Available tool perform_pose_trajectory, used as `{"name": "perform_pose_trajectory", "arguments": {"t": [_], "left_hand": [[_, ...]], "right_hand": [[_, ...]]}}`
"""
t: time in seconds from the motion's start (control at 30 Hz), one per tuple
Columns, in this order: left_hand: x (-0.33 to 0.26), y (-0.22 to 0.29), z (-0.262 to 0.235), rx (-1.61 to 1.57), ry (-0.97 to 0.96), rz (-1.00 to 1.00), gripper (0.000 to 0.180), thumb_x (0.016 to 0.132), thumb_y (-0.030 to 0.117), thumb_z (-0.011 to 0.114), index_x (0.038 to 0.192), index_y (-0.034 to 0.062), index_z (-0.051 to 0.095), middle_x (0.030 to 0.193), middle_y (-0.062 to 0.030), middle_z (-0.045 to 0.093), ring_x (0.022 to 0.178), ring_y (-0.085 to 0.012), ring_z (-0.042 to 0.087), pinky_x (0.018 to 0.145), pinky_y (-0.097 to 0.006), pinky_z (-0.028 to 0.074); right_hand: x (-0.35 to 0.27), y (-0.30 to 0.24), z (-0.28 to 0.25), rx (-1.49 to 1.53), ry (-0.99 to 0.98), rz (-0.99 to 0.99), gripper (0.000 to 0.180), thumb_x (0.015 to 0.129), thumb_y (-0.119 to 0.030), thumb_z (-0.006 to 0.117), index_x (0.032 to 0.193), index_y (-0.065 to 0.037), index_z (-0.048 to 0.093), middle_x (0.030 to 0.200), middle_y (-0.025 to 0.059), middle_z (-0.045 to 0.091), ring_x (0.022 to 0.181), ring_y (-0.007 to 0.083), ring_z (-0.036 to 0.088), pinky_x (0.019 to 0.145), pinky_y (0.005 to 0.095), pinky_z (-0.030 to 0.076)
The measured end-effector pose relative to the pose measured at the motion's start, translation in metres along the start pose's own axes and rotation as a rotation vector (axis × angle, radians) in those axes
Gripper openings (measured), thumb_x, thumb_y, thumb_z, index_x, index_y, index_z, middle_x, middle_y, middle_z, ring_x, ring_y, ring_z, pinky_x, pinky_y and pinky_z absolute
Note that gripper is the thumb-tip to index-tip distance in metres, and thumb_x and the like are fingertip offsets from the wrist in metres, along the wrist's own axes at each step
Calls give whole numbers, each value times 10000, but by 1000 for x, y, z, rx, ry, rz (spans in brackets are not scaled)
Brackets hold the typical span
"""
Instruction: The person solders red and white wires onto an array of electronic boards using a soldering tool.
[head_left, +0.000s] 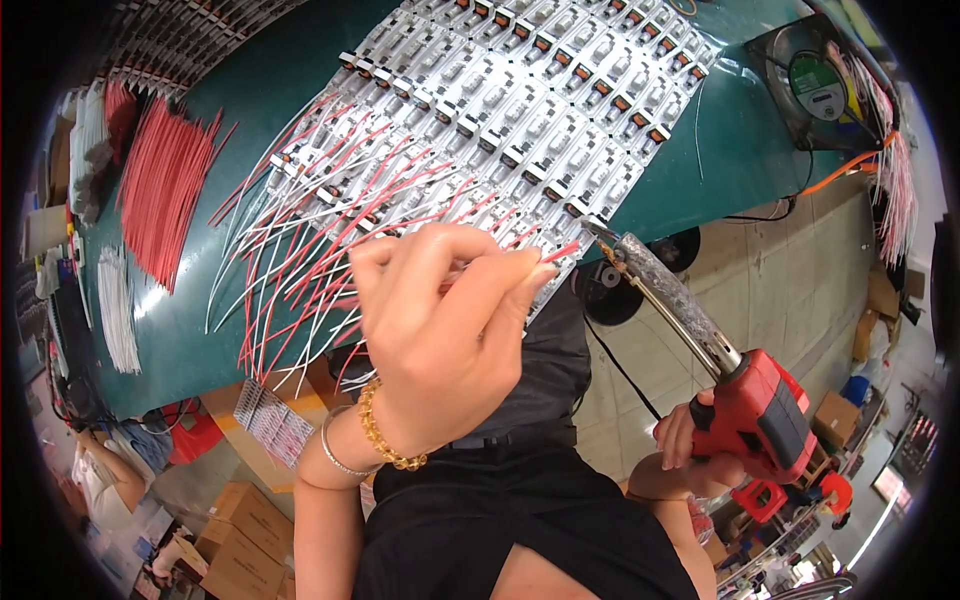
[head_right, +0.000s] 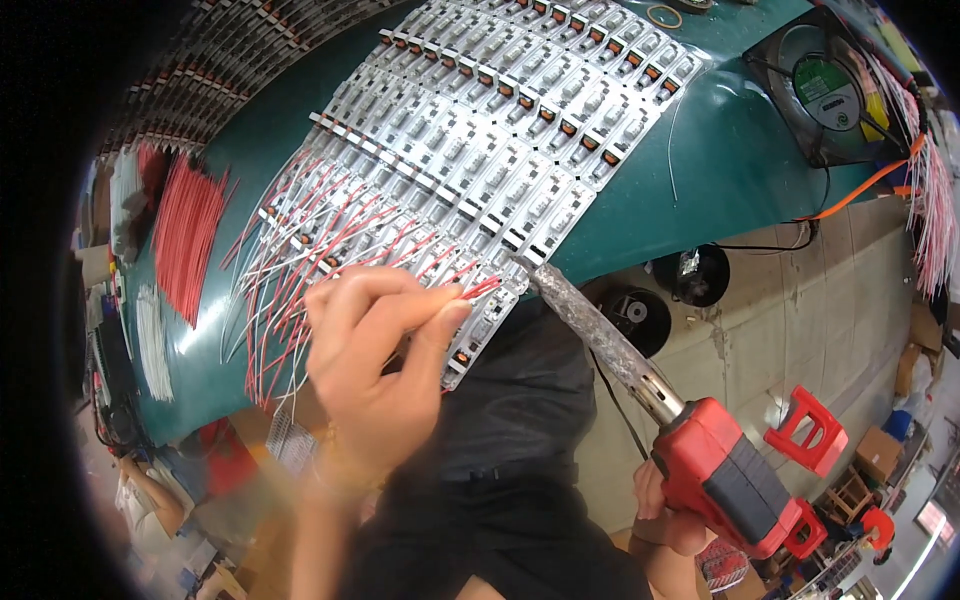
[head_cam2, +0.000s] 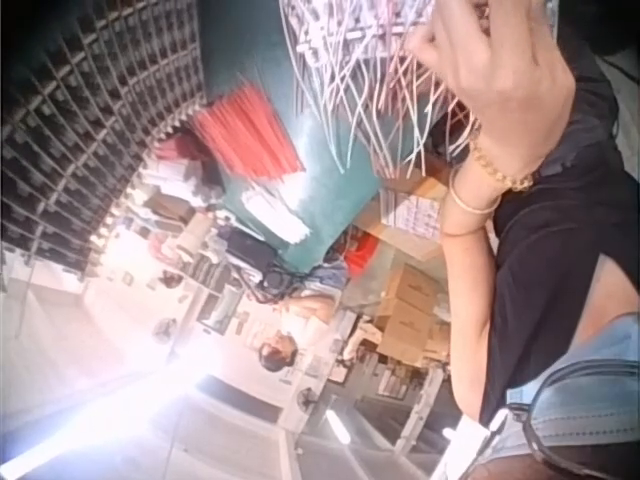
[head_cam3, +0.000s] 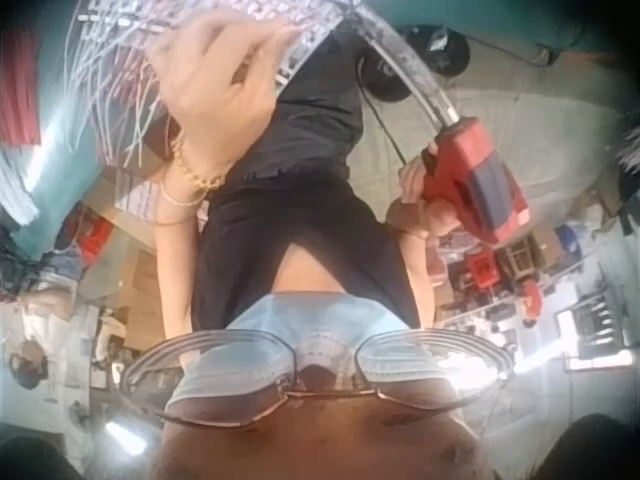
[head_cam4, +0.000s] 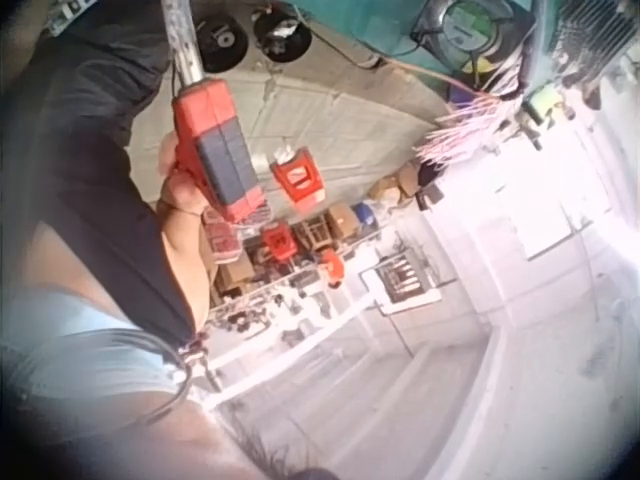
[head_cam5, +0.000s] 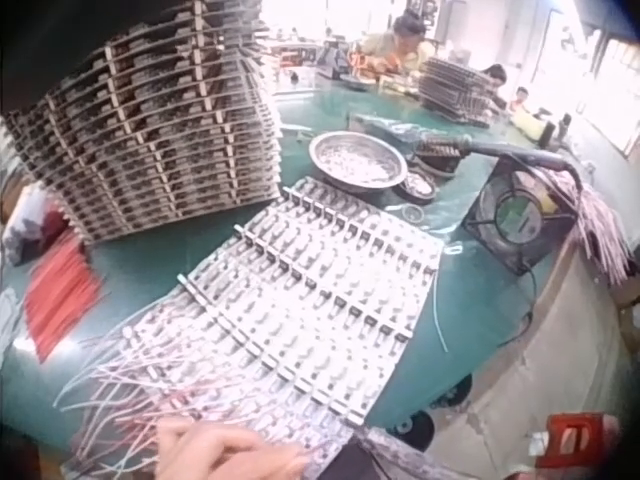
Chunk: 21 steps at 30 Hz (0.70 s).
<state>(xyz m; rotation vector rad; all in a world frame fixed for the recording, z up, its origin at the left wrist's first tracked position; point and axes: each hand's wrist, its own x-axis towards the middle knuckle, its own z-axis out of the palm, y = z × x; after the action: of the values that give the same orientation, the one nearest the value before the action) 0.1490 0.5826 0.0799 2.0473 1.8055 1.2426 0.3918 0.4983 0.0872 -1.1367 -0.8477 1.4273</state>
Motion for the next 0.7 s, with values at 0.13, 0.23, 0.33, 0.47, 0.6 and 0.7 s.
{"name": "perform_pose_trajectory", "arguments": {"t": [0.13, 0.23, 0.33, 0.47, 0.6, 0.7], "left_hand": [[-2, 0, 9, 15, -20, -18, 142, 685, 42, 748, 740, 79, 622, 716, -6, 530, 646, -171, 512, 718, -332, 302], [-3, 1, 12, 59, -16, -3, 147, 686, 43, 739, 731, 84, 606, 716, -9, 521, 653, -180, 511, 721, -338, 304], [-4, 1, 14, 80, -23, -1, 148, 689, 54, 735, 724, 88, 596, 722, -14, 516, 668, -193, 513, 727, -347, 309], [-5, 2, 16, 104, -20, 3, 148, 689, 58, 730, 724, 90, 590, 733, -19, 518, 676, -203, 514, 735, -356, 317], [-6, 2, 15, 113, -22, 12, 151, 684, 52, 727, 732, 87, 587, 729, -22, 514, 683, -206, 518, 741, -359, 324], [-6, 1, 15, 105, -19, 14, 152, 683, 54, 728, 733, 85, 587, 728, -23, 514, 681, -206, 519, 737, -359, 326]], "right_hand": [[-2, -1, 1, 44, 77, 45, 857, 635, -576, 811, 1069, 60, 432, 529, 30, 498, 382, 118, 464, 391, 212, 326], [-1, -1, -1, 53, 110, 60, 821, 603, -543, 852, 1009, 32, 429, 532, 33, 506, 380, 116, 466, 388, 207, 324], [0, 0, 0, 69, 131, 62, 755, 583, -484, 887, 937, -12, 414, 535, 30, 514, 380, 111, 467, 391, 205, 327], [1, 3, -6, 46, 71, 61, 695, 624, -440, 882, 912, -32, 397, 530, 35, 508, 372, 111, 454, 390, 205, 320], [-3, 9, -9, 92, 82, 2, 654, 690, -406, 838, 985, -7, 413, 518, 38, 487, 375, 115, 446, 390, 211, 317], [-6, 9, -10, 84, 92, -79, 652, 730, -390, 790, 1084, 16, 423, 518, 34, 470, 378, 115, 429, 387, 218, 303]]}}
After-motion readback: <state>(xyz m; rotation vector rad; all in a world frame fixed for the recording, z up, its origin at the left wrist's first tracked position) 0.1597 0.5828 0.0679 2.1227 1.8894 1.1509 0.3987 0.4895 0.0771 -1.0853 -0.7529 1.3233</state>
